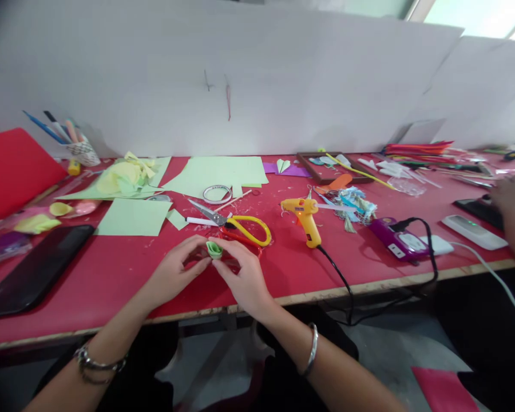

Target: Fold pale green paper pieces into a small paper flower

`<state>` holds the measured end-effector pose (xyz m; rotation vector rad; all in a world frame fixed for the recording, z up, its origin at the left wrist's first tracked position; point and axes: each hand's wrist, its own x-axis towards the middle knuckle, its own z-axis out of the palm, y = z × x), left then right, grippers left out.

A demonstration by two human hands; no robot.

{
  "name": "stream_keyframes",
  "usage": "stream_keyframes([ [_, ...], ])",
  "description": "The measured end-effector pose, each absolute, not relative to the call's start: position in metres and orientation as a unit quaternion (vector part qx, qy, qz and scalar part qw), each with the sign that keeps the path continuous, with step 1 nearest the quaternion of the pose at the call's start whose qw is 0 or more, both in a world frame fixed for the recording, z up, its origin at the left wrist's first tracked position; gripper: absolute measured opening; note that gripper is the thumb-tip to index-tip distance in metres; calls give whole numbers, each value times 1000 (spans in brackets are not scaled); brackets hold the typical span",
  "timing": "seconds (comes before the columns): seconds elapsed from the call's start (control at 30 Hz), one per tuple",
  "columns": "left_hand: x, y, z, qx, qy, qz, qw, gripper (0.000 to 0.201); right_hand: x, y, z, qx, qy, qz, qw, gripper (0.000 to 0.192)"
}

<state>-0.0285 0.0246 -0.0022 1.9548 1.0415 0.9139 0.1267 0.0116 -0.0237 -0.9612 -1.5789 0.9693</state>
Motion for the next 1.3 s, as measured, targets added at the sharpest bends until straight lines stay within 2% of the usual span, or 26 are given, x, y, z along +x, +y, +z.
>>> stream_keyframes([
  [0.13,-28,26,-4,731,413,377,392,25,125,9,-22,-426,-670,315,520,20],
  [0.3,-51,18,0,715,478,394,324,22,125,9,-20,-419,-696,295,503,10],
  [0.4,-93,1,7,702,555,363,259,26,126,8,-20,-415,-703,310,488,10],
  [0.5,-152,-16,16,703,622,283,195,34,127,7,-21,-421,-690,325,491,8],
  [0.6,-216,-19,23,698,668,255,36,34,127,6,-25,-428,-678,363,476,13],
  [0.63,-235,-17,24,692,686,225,6,42,127,5,-26,-428,-672,386,465,15],
  [0.67,-251,-14,25,689,705,167,5,56,126,4,-26,-426,-665,411,455,17],
  [0.73,-277,-8,23,645,757,41,98,81,125,3,-26,-418,-654,448,443,19],
  [0.77,-286,-6,21,638,759,25,126,88,125,3,-26,-413,-651,456,445,19],
  [0.9,-305,-4,14,634,755,16,167,93,126,1,-22,-393,-649,464,457,16],
  [1.0,-316,-8,11,617,769,15,168,102,128,0,-21,-394,-659,462,444,14],
  [1.2,-330,-17,6,623,765,54,151,104,130,1,-24,-390,-671,464,427,15],
  [1.3,-324,-22,6,626,765,116,102,91,130,0,-24,-388,-678,461,422,17],
])
